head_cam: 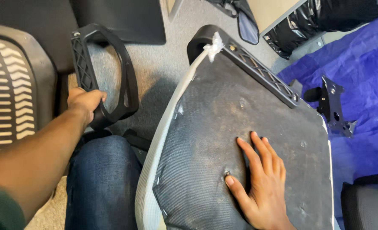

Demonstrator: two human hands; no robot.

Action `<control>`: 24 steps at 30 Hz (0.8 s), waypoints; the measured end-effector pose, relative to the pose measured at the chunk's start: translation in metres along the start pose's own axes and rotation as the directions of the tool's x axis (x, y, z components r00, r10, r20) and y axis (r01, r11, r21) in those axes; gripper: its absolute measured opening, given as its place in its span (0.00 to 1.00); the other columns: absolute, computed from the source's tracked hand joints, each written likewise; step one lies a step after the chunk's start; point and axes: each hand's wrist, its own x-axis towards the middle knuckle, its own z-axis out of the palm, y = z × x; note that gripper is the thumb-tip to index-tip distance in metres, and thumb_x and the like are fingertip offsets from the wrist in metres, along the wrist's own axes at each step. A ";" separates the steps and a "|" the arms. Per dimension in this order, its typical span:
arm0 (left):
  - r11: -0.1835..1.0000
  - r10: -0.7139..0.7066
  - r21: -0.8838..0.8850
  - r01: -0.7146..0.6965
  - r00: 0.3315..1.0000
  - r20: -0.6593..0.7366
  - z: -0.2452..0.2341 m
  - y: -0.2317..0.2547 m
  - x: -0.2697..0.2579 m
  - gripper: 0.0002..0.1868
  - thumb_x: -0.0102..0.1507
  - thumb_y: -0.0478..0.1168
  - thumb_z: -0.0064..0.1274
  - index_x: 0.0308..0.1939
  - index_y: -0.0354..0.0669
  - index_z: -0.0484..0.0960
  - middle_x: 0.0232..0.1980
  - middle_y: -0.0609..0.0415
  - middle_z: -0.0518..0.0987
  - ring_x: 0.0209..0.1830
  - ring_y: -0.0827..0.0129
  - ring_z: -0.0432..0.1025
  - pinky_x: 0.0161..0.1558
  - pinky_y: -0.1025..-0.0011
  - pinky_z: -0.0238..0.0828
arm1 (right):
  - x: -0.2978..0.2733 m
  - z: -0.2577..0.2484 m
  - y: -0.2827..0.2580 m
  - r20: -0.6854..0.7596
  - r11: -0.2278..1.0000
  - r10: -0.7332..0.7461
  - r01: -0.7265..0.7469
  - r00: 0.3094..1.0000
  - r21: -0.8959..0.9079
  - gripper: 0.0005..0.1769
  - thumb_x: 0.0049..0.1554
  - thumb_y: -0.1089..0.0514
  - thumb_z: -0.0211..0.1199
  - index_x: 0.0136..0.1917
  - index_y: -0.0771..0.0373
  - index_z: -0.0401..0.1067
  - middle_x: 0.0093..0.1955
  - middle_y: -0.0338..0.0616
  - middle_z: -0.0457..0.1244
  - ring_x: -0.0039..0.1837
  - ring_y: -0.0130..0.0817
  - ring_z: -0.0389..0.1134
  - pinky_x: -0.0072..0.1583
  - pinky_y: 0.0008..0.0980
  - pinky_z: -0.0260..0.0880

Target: The person uses a screwdriver to attach a black plastic bracket to the underside of an office chair seat. They tighten multiple screws, flip the seat to check alignment, and reposition the bracket to ensure it is properly secured.

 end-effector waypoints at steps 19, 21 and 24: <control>0.869 0.478 0.161 -0.469 0.878 -0.022 -0.134 0.152 -0.118 0.15 0.48 0.32 0.67 0.31 0.24 0.79 0.34 0.44 0.80 0.30 0.65 0.75 0.29 0.63 0.70 | -0.010 -0.004 0.011 -0.123 0.979 0.079 -0.054 0.989 0.197 0.37 0.54 0.38 0.62 0.71 0.57 0.66 0.77 0.53 0.55 0.78 0.53 0.50 0.74 0.51 0.45; 0.838 0.508 0.265 -0.476 0.859 -0.063 -0.152 0.165 -0.135 0.16 0.48 0.32 0.70 0.32 0.27 0.79 0.34 0.43 0.81 0.30 0.63 0.76 0.29 0.64 0.72 | -0.011 -0.006 0.014 -0.122 0.971 0.085 -0.055 0.989 0.234 0.37 0.55 0.38 0.61 0.71 0.58 0.66 0.76 0.53 0.56 0.78 0.50 0.52 0.74 0.50 0.46; 0.825 0.536 0.222 -0.519 0.844 -0.021 -0.170 0.173 -0.159 0.13 0.49 0.33 0.69 0.34 0.33 0.83 0.35 0.44 0.83 0.31 0.62 0.78 0.31 0.65 0.73 | -0.017 -0.008 0.013 -0.119 0.970 0.077 -0.046 0.990 0.241 0.36 0.55 0.38 0.61 0.70 0.59 0.67 0.75 0.53 0.57 0.77 0.50 0.53 0.73 0.49 0.48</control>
